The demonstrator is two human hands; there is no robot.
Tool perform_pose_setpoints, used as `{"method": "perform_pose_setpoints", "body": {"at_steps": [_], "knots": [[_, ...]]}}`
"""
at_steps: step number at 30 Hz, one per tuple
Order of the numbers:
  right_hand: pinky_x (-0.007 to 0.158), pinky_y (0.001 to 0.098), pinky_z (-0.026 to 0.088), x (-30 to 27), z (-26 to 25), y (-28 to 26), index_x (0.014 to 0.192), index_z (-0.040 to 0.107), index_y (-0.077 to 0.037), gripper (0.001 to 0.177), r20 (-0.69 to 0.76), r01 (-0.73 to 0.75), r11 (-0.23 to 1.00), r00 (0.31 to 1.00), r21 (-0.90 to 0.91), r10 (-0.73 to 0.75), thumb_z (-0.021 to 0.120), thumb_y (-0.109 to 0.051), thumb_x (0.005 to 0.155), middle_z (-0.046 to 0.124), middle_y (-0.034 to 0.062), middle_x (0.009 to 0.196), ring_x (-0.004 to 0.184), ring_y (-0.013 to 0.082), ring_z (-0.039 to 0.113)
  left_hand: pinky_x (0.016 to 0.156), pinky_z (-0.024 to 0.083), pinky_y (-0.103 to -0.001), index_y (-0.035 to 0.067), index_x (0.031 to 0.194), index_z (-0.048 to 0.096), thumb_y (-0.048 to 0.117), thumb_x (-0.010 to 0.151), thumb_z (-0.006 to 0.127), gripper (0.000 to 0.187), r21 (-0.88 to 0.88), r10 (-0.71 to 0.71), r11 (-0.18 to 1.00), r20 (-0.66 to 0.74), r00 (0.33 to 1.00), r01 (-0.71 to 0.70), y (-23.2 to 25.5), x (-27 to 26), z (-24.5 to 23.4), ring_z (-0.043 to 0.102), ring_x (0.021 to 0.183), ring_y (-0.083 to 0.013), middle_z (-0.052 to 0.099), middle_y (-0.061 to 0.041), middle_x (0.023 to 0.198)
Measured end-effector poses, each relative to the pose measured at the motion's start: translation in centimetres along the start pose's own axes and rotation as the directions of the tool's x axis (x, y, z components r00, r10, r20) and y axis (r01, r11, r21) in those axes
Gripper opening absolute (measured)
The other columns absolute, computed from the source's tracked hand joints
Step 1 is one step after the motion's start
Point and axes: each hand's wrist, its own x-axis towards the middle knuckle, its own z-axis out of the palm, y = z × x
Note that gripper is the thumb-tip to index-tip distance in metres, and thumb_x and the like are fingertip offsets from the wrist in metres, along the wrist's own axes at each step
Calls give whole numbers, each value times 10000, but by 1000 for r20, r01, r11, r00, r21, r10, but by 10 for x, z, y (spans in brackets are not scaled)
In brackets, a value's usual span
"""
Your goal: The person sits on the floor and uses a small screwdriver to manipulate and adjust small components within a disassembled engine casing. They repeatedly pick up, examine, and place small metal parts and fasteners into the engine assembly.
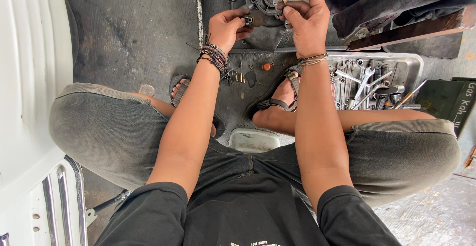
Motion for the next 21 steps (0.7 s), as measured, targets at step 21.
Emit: {"method": "perform_pose_setpoints", "body": {"at_steps": [21], "knots": [[671, 331, 591, -22, -5, 47, 1141, 602, 11, 237, 59, -162, 953, 981, -257, 183, 633, 75, 915, 733, 135, 835, 695, 161, 647, 615, 676, -263, 36, 1016, 775, 26, 872, 608, 220, 93, 20, 996, -81, 997, -13, -13, -5, -20, 791, 700, -247, 774, -198, 951]]}}
